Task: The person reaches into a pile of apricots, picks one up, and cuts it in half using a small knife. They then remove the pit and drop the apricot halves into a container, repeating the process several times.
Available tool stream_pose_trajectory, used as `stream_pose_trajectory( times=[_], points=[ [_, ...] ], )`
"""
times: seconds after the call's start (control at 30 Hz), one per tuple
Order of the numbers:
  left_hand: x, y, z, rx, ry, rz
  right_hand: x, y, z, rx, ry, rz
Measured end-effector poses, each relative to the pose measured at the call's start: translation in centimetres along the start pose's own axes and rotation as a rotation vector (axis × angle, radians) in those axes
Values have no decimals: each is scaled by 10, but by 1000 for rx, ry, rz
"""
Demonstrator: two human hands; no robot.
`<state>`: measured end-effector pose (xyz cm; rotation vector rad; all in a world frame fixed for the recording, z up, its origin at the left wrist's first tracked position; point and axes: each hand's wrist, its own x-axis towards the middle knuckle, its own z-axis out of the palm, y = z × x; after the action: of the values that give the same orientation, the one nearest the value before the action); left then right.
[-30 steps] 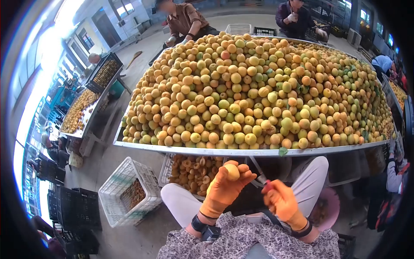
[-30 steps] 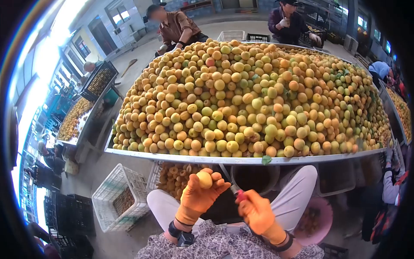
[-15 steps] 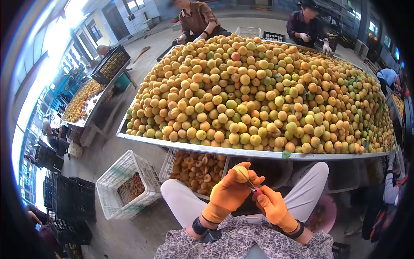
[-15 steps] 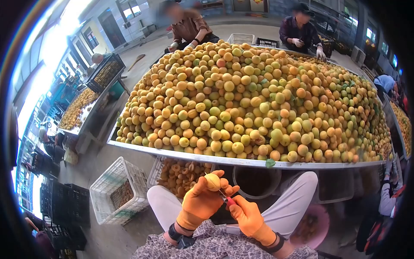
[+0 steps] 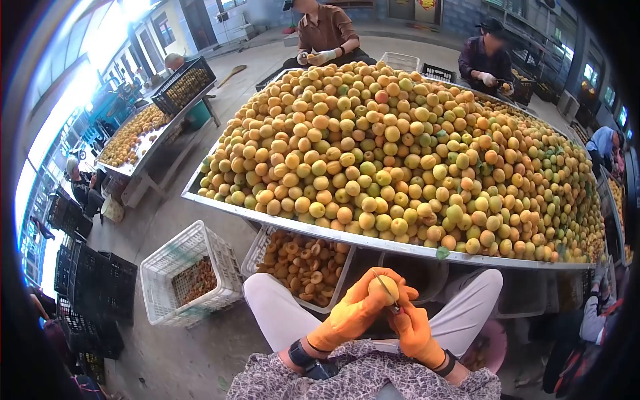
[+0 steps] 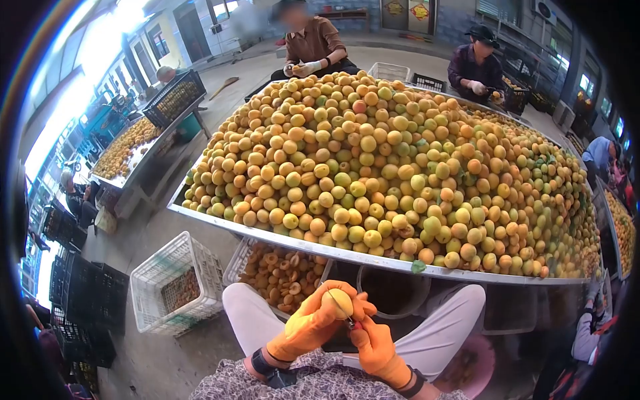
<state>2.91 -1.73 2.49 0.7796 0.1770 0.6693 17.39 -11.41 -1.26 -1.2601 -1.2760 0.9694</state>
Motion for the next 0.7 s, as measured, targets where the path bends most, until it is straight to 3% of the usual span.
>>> stream_pose_trajectory(
  times=[0.13, 0.17, 0.27, 0.3, 0.33, 0.4, 0.47, 0.53, 0.7],
  points=[
    [-3, 28, -9, 391, -21, -122, -2, -3, -10, -78, -89, 31],
    [3, 40, -16, 746, -82, -123, 3, -12, -13, -51, -147, 72],
    [9, 57, -15, 779, -209, -121, 2, -18, -7, 16, -176, 56],
    [5, 43, -13, 431, -123, -52, 1, -18, -3, 56, -147, -3],
    [0, 42, -2, 185, -43, -126, 2, -19, -1, 54, -151, -11],
    [-1, 13, 3, -76, 12, 64, 4, -19, 4, 30, -91, -116],
    [-7, 14, 5, -110, 52, 61, 1, -11, 5, 37, -81, -127],
    [-14, 36, -5, 127, -25, -84, -2, -10, 1, -11, -112, -107],
    [-14, 33, 1, 126, -1, -20, -2, -19, 10, 52, -101, -101]
  ],
)
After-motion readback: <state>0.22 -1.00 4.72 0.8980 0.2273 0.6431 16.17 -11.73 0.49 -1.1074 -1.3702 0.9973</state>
